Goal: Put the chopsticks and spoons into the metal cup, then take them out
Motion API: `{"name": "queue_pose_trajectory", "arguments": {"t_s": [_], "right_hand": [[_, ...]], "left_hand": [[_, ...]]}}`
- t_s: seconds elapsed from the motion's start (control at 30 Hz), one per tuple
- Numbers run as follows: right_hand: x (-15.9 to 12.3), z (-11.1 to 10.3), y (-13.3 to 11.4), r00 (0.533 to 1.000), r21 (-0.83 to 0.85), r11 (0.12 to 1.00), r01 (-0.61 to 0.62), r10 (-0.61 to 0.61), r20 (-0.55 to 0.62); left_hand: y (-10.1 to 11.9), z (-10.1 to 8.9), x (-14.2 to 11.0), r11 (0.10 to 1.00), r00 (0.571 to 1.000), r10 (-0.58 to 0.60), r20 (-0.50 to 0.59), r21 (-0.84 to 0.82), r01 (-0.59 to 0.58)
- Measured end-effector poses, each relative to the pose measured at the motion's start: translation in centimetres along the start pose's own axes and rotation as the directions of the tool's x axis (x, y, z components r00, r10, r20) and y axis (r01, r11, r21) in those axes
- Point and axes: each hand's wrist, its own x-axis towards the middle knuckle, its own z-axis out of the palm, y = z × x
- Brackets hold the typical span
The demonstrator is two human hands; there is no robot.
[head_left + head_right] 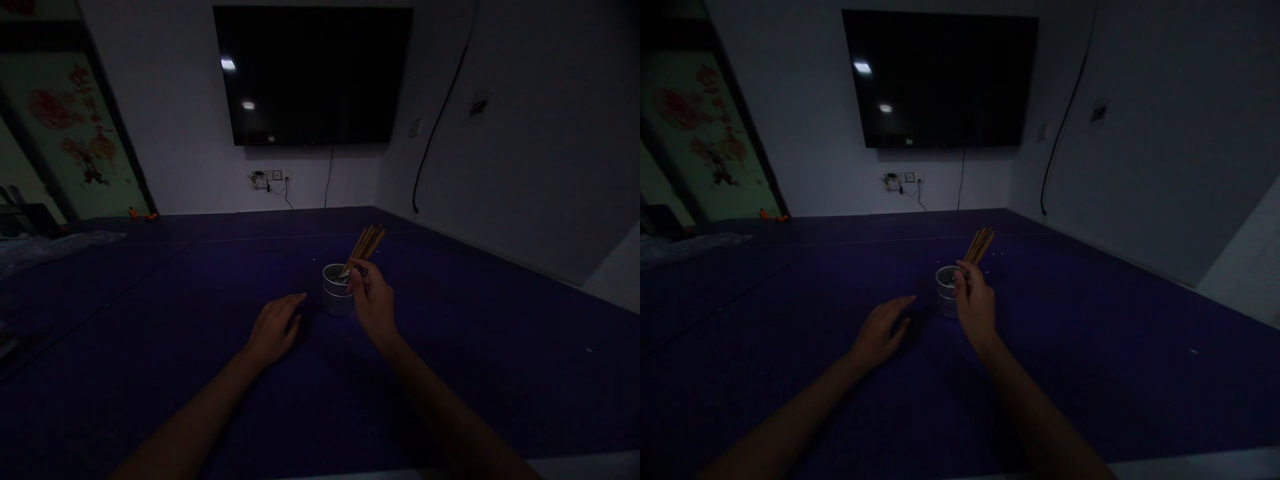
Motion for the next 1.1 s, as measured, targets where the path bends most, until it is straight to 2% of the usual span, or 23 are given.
{"name": "queue_pose_trajectory", "arguments": {"t_s": [0.13, 0.37, 0.57, 0.63, 0.73, 0.8, 0.83, 0.9, 0.97, 1.03, 1.1], "right_hand": [[-0.1, 0.1, 0.0, 0.999, 0.089, 0.996, -0.013, 0.016, -0.031], [-0.3, 0.2, 0.3, 0.992, 0.018, 1.0, -0.01, 0.013, -0.125], [-0.7, 0.1, 0.4, 0.98, 0.108, 0.994, -0.019, 0.04, -0.195], [-0.5, -0.1, 0.7, 0.957, 0.157, 0.987, -0.035, 0.078, -0.278], [0.3, -0.4, 2.1, 0.868, 0.197, 0.976, -0.092, 0.176, -0.464], [1.0, -0.6, 3.8, 0.821, 0.216, 0.964, -0.154, 0.246, -0.516], [1.3, -0.7, 4.8, 0.813, 0.238, 0.95, -0.201, 0.297, -0.5], [1.8, -0.8, 6.7, 0.805, 0.312, 0.886, -0.342, 0.448, -0.389], [2.0, -0.7, 8.0, 0.824, 0.324, 0.819, -0.474, 0.542, -0.164], [1.9, -0.4, 8.5, 0.839, 0.29, 0.794, -0.535, 0.54, 0.068], [1.5, 0.1, 8.2, 0.841, 0.295, 0.788, -0.54, 0.493, 0.221]], "left_hand": [[0.1, 0.0, 0.0, 1.0, 1.0, -0.006, 0.012, -0.001, 0.006], [-0.1, 0.0, 0.0, 1.0, 0.999, 0.0, 0.035, 0.007, -0.001], [-0.2, 0.0, -0.1, 1.0, 0.999, -0.002, 0.04, 0.008, 0.002], [-0.3, 0.0, -0.1, 1.0, 0.999, 0.003, 0.04, 0.006, -0.003], [-0.3, -0.1, -0.1, 1.0, 0.999, 0.004, 0.042, 0.0, -0.004], [-0.3, -0.2, -0.1, 1.0, 0.999, 0.003, 0.051, -0.004, -0.003], [-0.3, -0.2, -0.1, 1.0, 0.998, 0.002, 0.055, -0.005, -0.002], [-0.3, -0.2, -0.1, 1.0, 0.998, 0.001, 0.058, -0.006, -0.001], [-0.3, -0.1, -0.1, 1.0, 0.999, 0.005, 0.054, -0.007, -0.005], [-0.3, -0.1, -0.2, 1.0, 0.999, 0.012, 0.047, -0.007, -0.012], [-0.3, 0.0, -0.2, 1.0, 0.999, 0.014, 0.046, -0.007, -0.013]]}}
